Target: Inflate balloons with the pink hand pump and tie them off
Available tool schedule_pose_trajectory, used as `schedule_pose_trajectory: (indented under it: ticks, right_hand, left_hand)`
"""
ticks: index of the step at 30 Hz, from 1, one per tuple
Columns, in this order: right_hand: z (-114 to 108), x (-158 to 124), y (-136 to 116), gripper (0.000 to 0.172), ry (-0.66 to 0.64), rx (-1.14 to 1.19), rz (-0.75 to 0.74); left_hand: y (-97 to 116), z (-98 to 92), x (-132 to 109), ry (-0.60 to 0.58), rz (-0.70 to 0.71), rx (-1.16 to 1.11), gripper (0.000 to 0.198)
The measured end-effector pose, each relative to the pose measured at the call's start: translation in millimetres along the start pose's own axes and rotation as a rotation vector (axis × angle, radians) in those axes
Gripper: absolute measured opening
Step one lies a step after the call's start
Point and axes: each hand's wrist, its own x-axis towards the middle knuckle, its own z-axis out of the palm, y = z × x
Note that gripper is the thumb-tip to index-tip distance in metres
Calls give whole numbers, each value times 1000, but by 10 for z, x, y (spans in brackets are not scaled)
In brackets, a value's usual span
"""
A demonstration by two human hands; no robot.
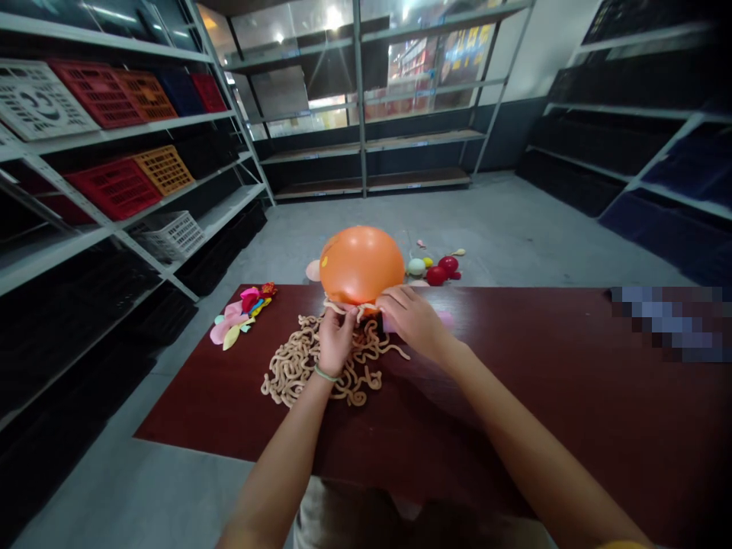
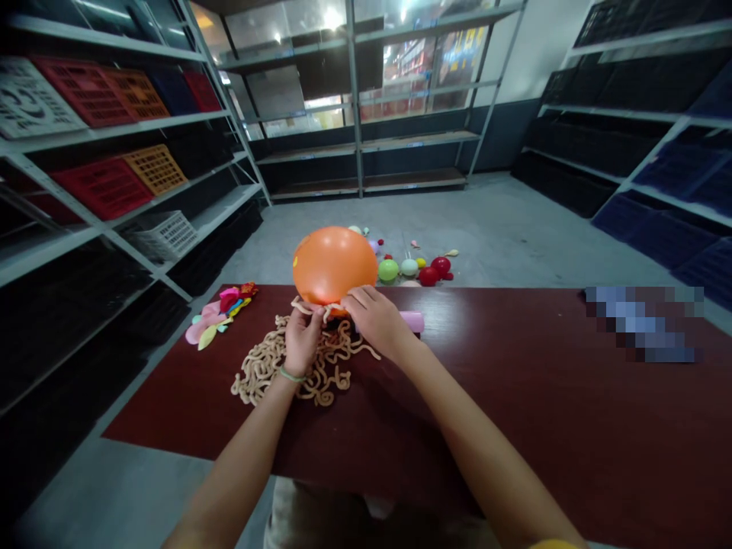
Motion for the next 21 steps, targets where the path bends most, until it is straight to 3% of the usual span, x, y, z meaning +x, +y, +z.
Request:
schedule_pose_trajectory:
  ticks: [3, 5, 8, 10, 12, 14, 17, 21]
  right_hand:
    - [0, -8, 56, 28, 138, 269, 80]
    - [57, -13, 112, 35, 287, 456, 285]
    - [156, -15, 177, 71, 452, 902, 710]
    - [184, -15, 179, 89, 440, 1276, 831]
    - [172, -11, 149, 93, 421, 1551, 793]
    - [133, 1, 104, 98, 447, 1636, 739]
    - [58, 33, 38, 105, 520, 1541, 711]
    - [-16, 66, -3, 98, 662, 1368, 652]
  left_hand:
    - [52, -34, 52, 53, -7, -78, 27]
    - [86, -50, 72, 56, -10, -138, 29]
    - [118, -28, 31, -28, 2, -206, 29]
    - [127, 18, -44, -143, -11, -199, 28]
    - [133, 73, -129, -274, -46, -178, 28]
    - [145, 123, -193, -392, -59, -148, 28]
    - [186, 173, -209, -482, -37, -84, 29]
    - [273, 208, -126, -501, -2, -12, 26]
